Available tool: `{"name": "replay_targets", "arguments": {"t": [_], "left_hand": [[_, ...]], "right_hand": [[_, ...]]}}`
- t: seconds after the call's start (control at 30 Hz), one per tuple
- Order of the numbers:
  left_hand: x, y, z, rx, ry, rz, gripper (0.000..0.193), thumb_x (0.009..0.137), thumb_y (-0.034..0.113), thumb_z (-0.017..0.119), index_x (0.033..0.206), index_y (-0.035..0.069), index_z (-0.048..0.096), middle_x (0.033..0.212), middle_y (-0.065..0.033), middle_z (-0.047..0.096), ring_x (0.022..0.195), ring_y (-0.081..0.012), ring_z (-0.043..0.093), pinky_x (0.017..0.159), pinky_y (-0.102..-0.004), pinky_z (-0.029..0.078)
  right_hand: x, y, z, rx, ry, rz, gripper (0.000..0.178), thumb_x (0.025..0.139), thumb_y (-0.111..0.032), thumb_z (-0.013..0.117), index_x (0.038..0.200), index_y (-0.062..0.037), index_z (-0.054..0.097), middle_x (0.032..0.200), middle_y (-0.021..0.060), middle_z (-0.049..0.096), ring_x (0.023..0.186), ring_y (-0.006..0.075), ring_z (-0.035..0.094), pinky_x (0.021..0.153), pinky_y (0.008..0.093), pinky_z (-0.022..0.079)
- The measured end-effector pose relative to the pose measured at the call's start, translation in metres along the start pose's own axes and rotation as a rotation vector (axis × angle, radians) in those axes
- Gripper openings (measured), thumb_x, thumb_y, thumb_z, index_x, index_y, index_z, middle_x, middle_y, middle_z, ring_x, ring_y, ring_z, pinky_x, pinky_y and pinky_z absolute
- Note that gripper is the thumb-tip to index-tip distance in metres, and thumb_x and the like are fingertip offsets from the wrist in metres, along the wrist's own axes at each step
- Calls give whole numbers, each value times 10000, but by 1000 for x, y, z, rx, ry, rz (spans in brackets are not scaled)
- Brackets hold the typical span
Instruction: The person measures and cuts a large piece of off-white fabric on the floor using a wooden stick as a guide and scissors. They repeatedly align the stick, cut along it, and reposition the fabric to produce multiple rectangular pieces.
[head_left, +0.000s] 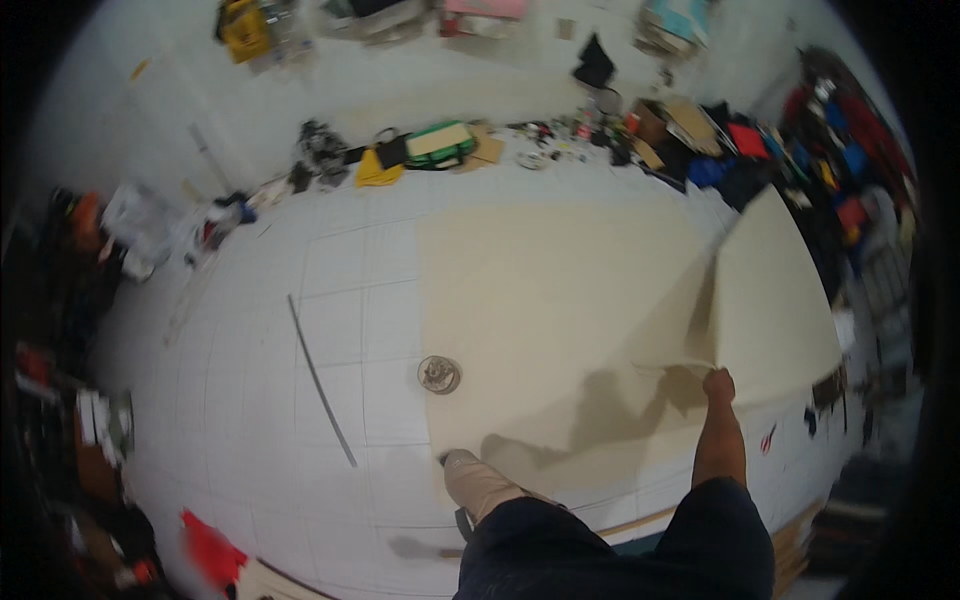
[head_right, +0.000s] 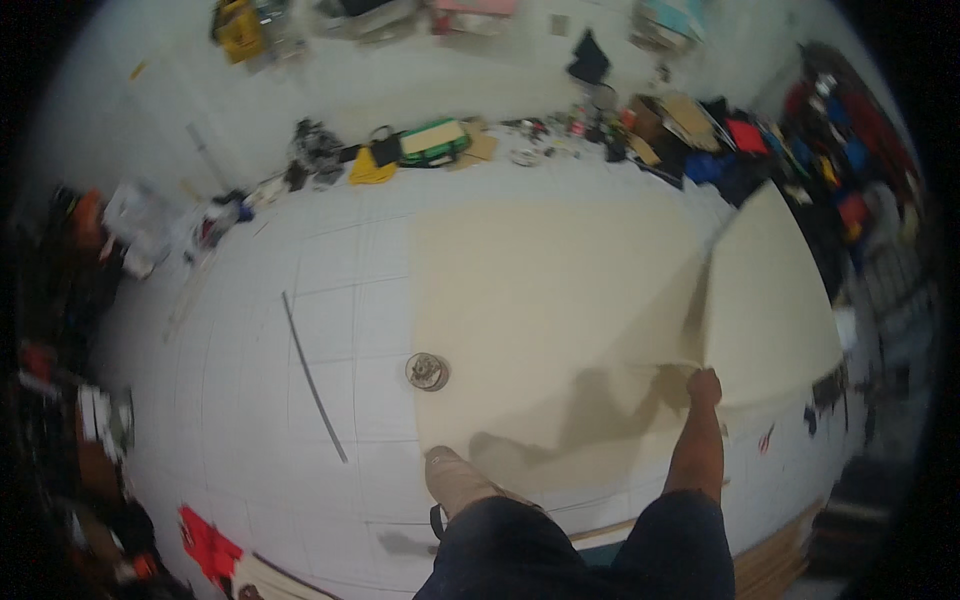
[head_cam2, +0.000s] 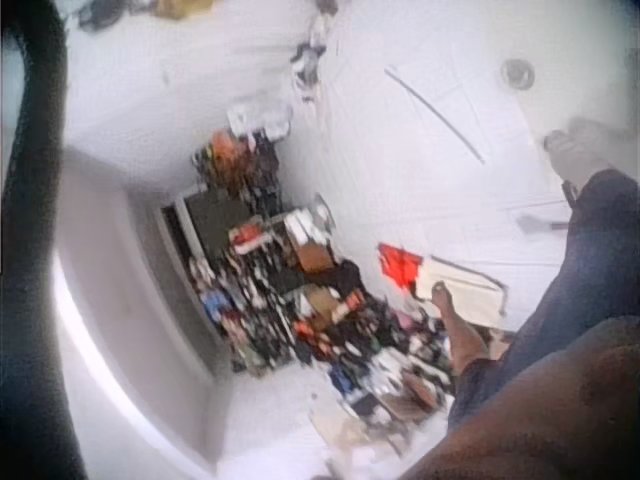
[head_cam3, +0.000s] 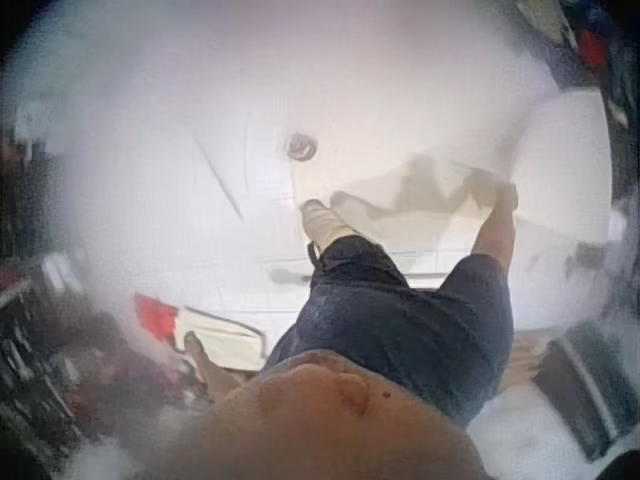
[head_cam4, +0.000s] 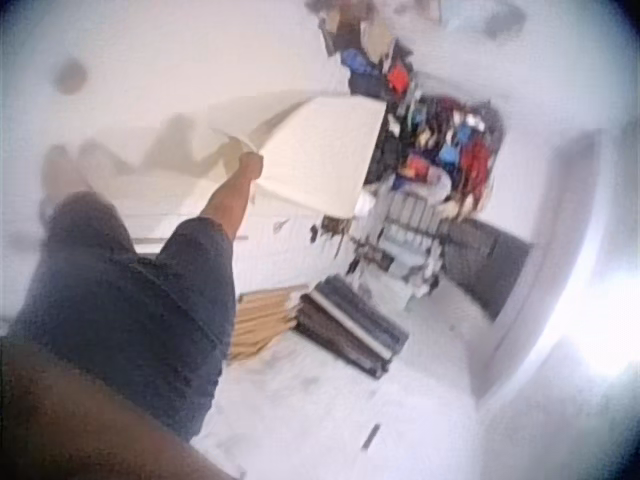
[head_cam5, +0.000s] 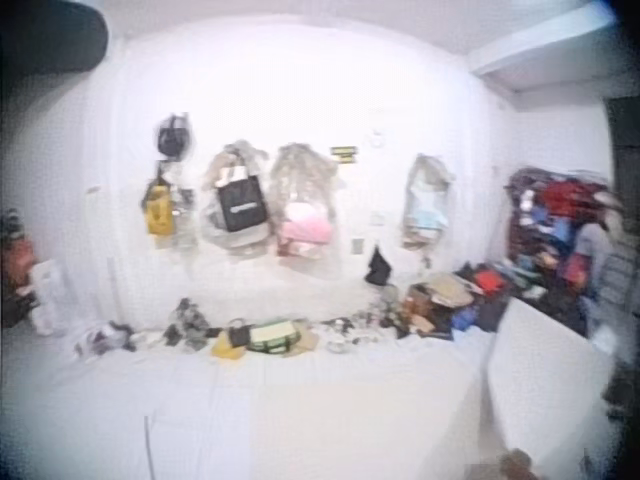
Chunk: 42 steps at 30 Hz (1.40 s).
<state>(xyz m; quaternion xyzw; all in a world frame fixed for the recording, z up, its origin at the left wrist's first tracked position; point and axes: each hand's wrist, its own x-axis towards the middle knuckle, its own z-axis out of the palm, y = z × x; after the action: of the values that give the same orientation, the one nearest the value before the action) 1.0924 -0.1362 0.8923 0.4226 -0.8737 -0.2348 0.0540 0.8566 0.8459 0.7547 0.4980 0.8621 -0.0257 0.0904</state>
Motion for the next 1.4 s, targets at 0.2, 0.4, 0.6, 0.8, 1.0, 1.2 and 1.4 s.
{"name": "replay_targets", "arguments": {"t": [0.2, 0.4, 0.6, 0.8, 1.0, 1.2, 1.4], "left_hand": [[261, 130, 64, -40, -214, 387, 394, 947, 309, 478, 1191, 6, 540, 1080, -161, 591, 956, -267, 555, 872, -386, 442], [447, 108, 205, 203, -848, 353, 277, 946, 277, 527, 1122, 77, 604, 852, -53, 599, 727, -152, 519, 626, -325, 447], [451, 278, 238, 293, -1216, 394, 231, 952, 169, 520, 1140, 55, 591, 1006, -103, 634, 958, -209, 587, 774, -355, 508], [652, 438, 347, 525, -1055, 1458, 292, 900, 258, 581, 1077, 29, 620, 943, -202, 647, 916, -344, 605, 800, -388, 507], [688, 652, 441, 478, -952, 1407, 324, 868, 328, 604, 1036, 52, 637, 914, -195, 653, 862, -300, 619, 781, -393, 491], [660, 729, 521, 541, -1143, 1541, 334, 874, 342, 597, 1040, 55, 641, 807, -155, 661, 762, -262, 621, 708, -383, 500], [609, 687, 519, 762, -1383, 1592, 358, 867, 386, 589, 1042, 82, 660, 927, -180, 673, 869, -281, 632, 786, -377, 500]], "right_hand": [[-59, -86, 24, 111, 126, 174, 336, 897, -324, 476, 1045, -34, 559, 972, 204, 661, 928, 375, 642, 797, 481, 509], [-123, -243, 22, 204, 30, 280, 320, 929, -352, 437, 1031, -61, 522, 997, 213, 655, 940, 375, 636, 807, 498, 491], [-186, -336, 2, 280, 204, 304, 255, 884, -305, 517, 922, -53, 535, 795, 189, 652, 783, 385, 641, 685, 512, 502], [-243, -459, 19, 481, 217, 419, 236, 862, -284, 563, 885, -50, 542, 810, 184, 645, 792, 381, 633, 693, 500, 497], [-312, -535, -5, 505, 317, 503, 219, 844, -265, 594, 837, -51, 548, 783, 166, 635, 767, 373, 623, 669, 494, 491], [-405, -592, -10, 523, 322, 514, 193, 823, -251, 601, 797, -66, 554, 751, 139, 628, 741, 340, 624, 653, 472, 488], [-503, -618, 0, 587, 319, 568, 193, 785, -264, 632, 808, -78, 584, 715, 128, 626, 693, 328, 628, 617, 451, 492]]}}
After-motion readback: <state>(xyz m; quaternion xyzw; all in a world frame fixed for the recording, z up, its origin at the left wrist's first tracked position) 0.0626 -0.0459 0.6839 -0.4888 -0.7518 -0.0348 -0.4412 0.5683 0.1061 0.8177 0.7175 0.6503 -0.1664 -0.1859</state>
